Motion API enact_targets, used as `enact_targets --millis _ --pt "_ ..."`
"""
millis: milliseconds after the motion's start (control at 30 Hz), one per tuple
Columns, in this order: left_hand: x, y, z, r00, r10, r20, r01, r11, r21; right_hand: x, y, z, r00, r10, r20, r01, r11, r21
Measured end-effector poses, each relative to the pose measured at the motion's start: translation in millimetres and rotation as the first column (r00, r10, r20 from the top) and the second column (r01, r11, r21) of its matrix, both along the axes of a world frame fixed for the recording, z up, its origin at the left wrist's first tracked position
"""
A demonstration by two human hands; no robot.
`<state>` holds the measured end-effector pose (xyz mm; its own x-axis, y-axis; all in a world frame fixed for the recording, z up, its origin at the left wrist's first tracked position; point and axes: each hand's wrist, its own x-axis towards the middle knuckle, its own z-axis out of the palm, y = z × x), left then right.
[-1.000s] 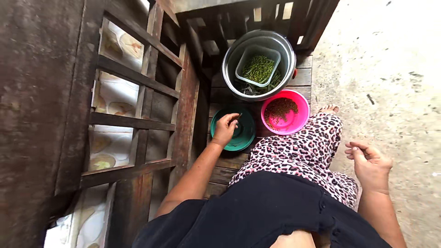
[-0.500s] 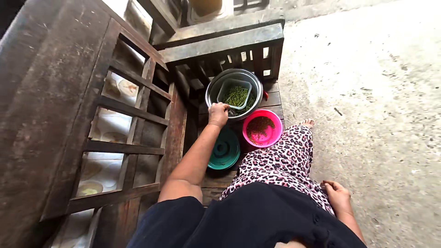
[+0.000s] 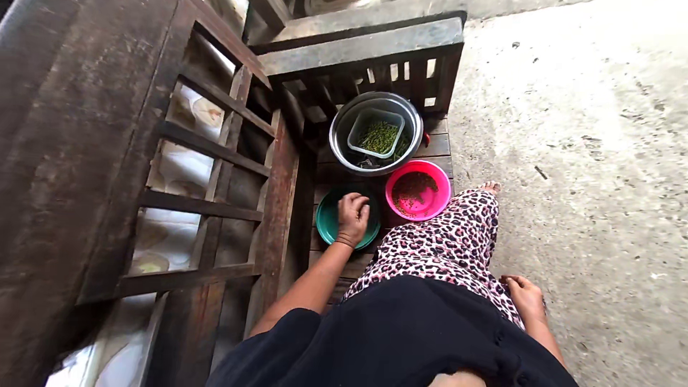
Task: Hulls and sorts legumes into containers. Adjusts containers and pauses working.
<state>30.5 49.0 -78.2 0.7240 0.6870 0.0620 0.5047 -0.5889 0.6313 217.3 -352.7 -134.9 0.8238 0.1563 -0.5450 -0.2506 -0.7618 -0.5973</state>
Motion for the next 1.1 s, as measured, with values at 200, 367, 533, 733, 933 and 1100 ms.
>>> enact_targets --millis 200,367,533,733,933,1100 --pt "-59 55 -10 0.758 0.464 -0.458 -0.584 0.796 -0.161 5 5 1 0.999 -0.014 -0.032 0.014 1.000 -0.006" --pt "-74 62 -26 0.814 0.322 -0.484 -0.507 0.801 -0.319 6 8 3 0.999 0.022 -0.044 -0.024 0.998 -0.052" --pt "-101 83 20 0.897 0.117 -0.427 -0.325 0.828 -0.456 7 3 -1 0.999 0.002 -0.032 -0.002 1.000 -0.016" --pt "-86 119 96 0.978 0.138 -0.159 -0.198 0.854 -0.481 10 2 -10 0.999 -0.034 -0.038 0.034 0.999 0.021" --pt "20 148 101 0.972 0.226 0.069 -0.178 0.894 -0.411 7 -6 0 0.996 -0.090 0.025 0.088 0.992 0.091" --pt "95 150 93 0.963 0.247 -0.111 -0.268 0.930 -0.251 -2 -14 29 0.980 -0.123 0.157 0.103 0.986 0.132"
